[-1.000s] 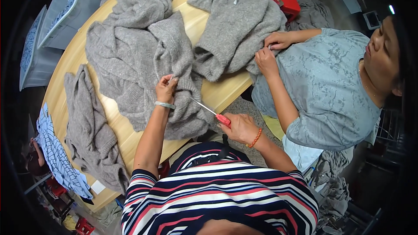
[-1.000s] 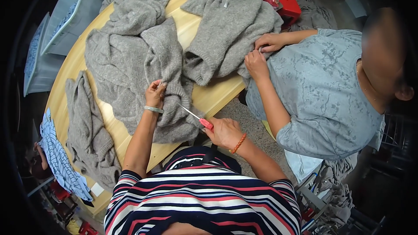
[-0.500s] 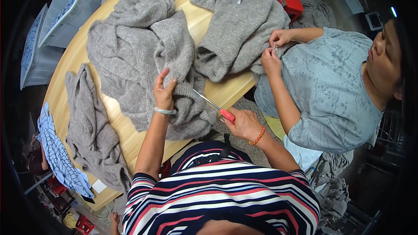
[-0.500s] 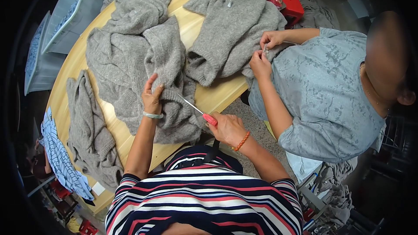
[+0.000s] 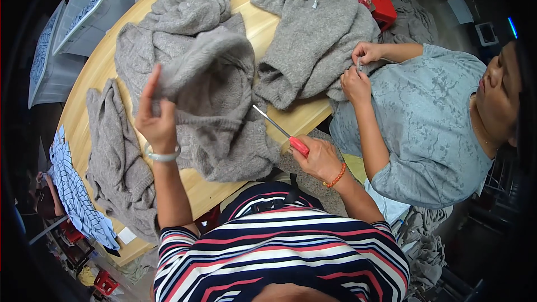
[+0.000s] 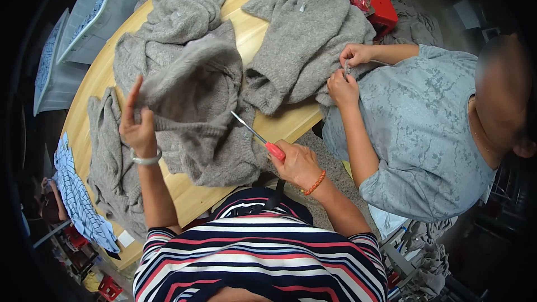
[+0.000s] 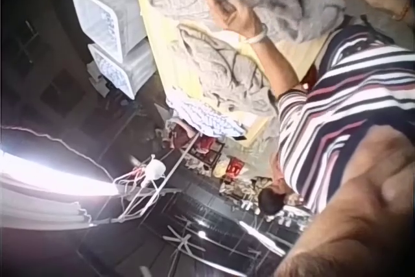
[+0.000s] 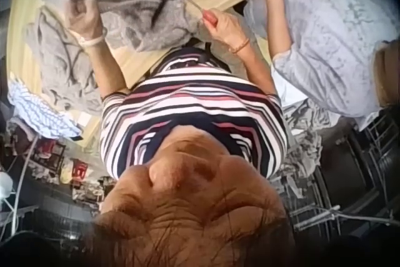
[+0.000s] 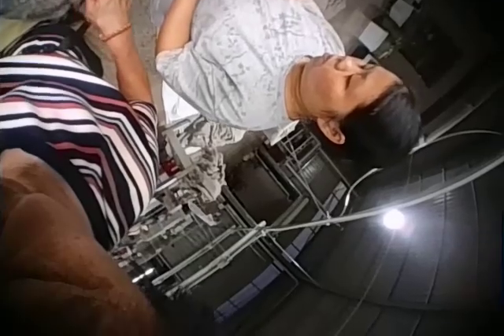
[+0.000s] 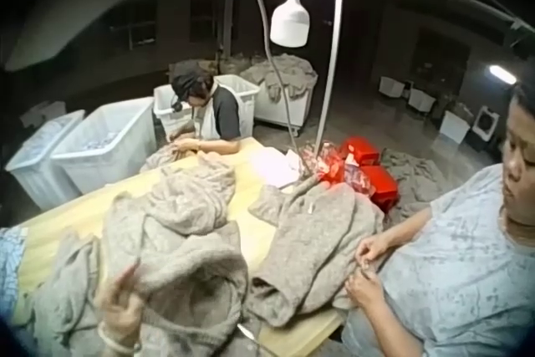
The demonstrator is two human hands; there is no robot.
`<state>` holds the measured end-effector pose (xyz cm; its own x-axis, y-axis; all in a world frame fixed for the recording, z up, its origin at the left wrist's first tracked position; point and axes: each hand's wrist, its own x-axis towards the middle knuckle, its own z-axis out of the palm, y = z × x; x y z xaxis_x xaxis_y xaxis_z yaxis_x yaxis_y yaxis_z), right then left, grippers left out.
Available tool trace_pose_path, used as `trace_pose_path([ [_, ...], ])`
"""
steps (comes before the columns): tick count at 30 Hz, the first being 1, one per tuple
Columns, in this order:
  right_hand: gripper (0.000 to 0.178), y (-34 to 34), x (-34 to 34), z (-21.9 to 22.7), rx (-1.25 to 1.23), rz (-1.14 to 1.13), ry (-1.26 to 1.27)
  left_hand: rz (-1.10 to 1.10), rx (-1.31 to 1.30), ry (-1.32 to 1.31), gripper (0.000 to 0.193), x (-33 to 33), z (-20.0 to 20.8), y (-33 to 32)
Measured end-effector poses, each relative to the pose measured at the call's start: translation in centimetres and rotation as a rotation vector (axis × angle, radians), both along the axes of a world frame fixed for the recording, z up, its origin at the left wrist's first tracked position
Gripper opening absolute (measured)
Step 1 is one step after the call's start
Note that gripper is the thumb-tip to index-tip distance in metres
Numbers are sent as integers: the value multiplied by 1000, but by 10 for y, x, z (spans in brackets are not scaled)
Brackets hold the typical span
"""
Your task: Use scissors to trim loose threads from grey sweaters on a work table.
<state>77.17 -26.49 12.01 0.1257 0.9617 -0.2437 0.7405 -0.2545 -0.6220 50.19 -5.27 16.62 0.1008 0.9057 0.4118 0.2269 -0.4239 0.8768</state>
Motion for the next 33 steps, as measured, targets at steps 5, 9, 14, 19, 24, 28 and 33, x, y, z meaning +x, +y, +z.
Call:
trace_pose_path([
  [5, 25, -4, 1, -8, -59, 17, 6, -773, 67, 741, 60, 7, -88, -45],
  [9, 26, -7, -4, -12, -109, 10, 5, -644, 127, 594, 59, 11, -136, -43],
  [14, 24, -9, -9, -17, -183, 72, -27, -393, 26, 874, 56, 20, -145, -45],
  [19, 26, -15, -17, -14, -250, 152, -46, -431, 163, 842, 36, 7, -176, -43],
  [24, 26, -13, -13, -15, -219, 53, -39, -506, 9, 574, 22, 2, -163, -47],
  [28, 27, -14, -11, -18, -140, 41, -25, -644, -226, 631, 20, 11, -110, -55],
  [33, 27, -17, -13, -22, -152, 31, -62, -508, -426, 826, 41, 30, -113, -52],
])
